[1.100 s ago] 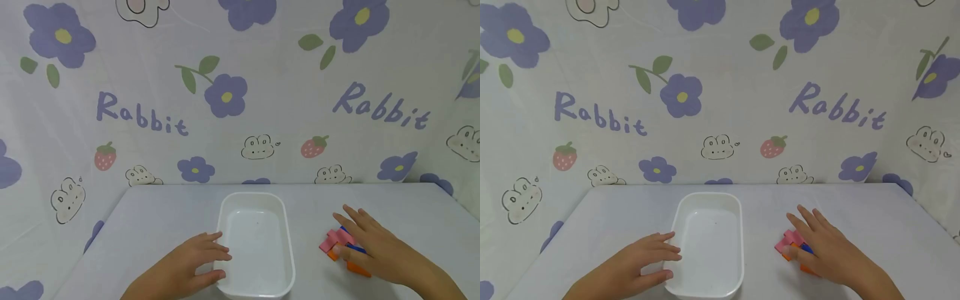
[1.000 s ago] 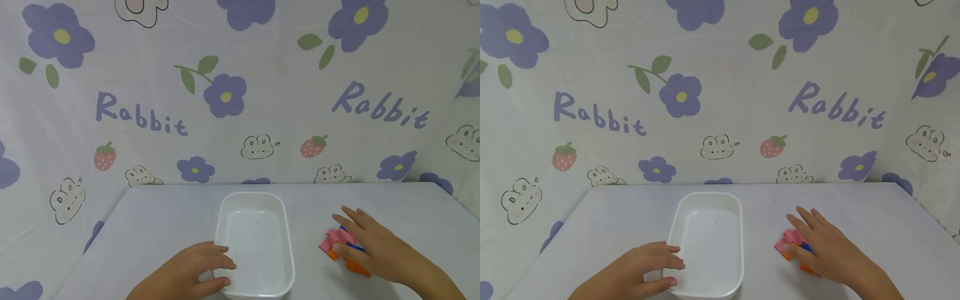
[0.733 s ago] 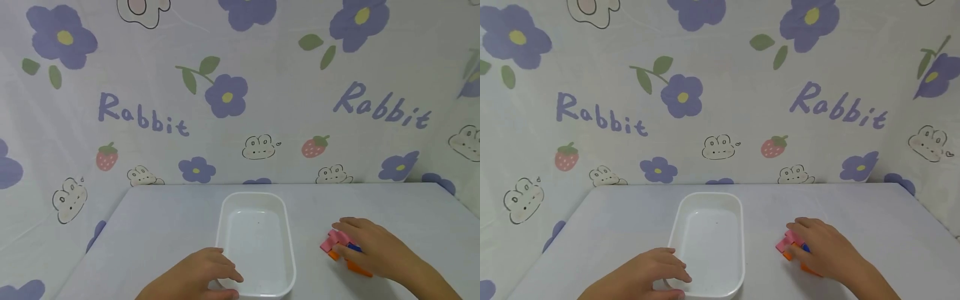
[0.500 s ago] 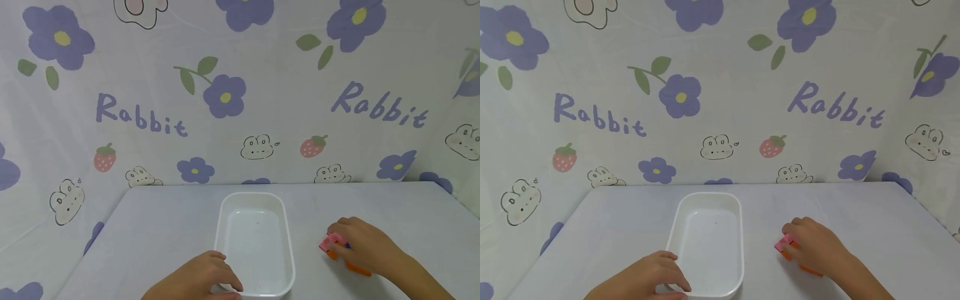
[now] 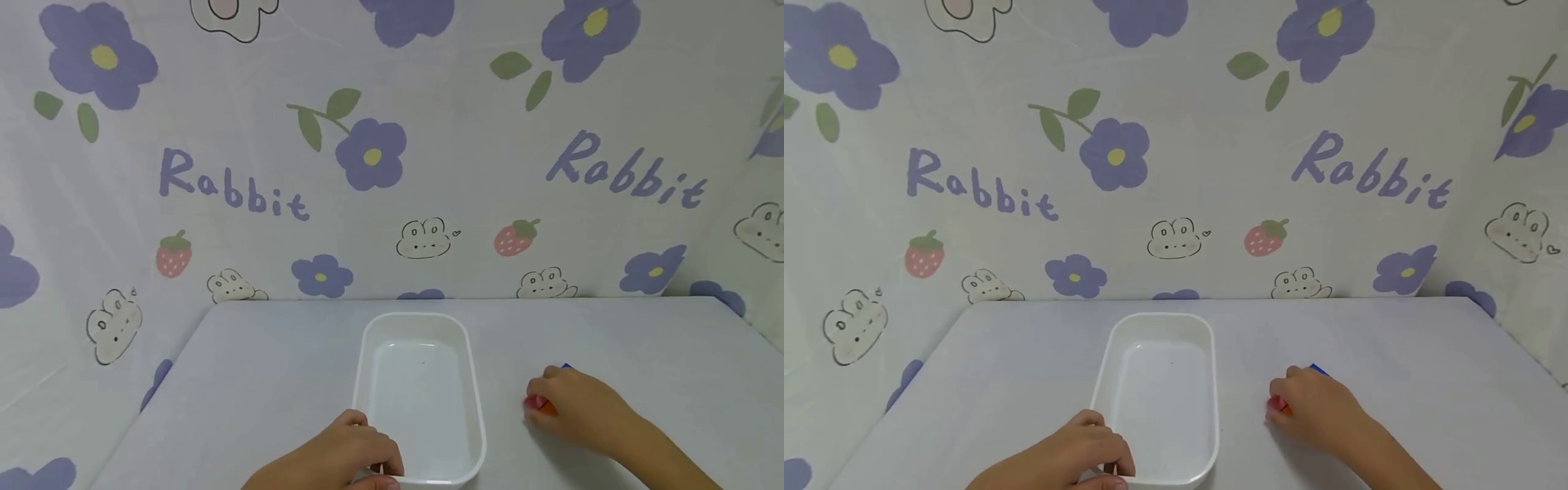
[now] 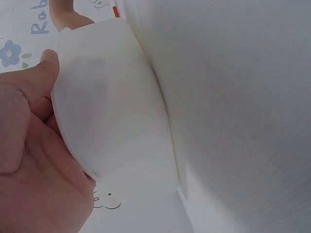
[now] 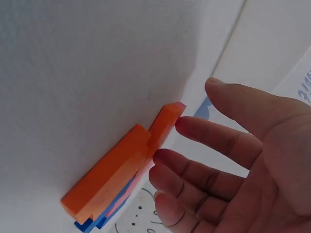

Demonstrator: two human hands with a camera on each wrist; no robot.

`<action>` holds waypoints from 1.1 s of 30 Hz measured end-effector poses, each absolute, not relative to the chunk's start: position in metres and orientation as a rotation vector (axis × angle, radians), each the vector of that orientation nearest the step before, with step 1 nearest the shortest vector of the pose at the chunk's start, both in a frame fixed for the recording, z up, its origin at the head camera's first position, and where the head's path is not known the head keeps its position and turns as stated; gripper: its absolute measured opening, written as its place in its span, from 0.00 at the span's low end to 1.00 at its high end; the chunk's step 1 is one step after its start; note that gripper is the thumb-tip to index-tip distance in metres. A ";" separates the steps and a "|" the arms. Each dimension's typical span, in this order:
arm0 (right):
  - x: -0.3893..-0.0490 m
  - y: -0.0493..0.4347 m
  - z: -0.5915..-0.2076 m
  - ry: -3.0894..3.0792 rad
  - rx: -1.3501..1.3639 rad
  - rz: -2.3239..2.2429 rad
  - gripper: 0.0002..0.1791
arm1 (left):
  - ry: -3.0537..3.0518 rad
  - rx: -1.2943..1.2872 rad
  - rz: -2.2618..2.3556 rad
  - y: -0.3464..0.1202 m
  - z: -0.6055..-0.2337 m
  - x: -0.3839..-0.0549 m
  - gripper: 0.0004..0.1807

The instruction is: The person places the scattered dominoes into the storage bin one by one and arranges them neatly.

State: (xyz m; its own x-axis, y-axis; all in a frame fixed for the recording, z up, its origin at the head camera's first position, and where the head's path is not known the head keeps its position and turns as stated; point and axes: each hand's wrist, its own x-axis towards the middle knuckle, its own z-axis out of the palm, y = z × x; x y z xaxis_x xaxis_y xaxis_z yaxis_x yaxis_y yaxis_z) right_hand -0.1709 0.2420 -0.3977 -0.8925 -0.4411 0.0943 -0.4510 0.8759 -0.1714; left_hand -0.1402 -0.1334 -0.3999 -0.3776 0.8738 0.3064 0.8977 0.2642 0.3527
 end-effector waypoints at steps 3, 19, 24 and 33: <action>-0.169 0.242 -0.401 -2.927 0.721 0.302 0.08 | -2.491 -1.717 -0.745 -0.132 -0.401 -0.140 0.10; -0.165 0.241 -0.403 -2.938 0.656 0.314 0.08 | -2.553 -1.676 -0.668 -0.128 -0.399 -0.132 0.11; -0.169 0.240 -0.404 -2.900 0.693 0.357 0.09 | -2.556 -1.671 -0.644 -0.128 -0.401 -0.132 0.15; -0.172 0.239 -0.408 -2.835 0.701 0.323 0.18 | -2.427 -1.682 -0.452 -0.127 -0.404 -0.135 0.15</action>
State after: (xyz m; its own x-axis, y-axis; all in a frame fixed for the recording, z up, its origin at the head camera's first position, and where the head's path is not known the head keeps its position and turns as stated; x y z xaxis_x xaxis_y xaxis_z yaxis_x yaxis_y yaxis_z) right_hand -0.1720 0.2394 -0.4080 -0.8666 -0.4335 0.2473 -0.4780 0.8634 -0.1615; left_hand -0.1346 -0.1267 -0.4042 -0.3581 0.8861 0.2942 0.9326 0.3243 0.1582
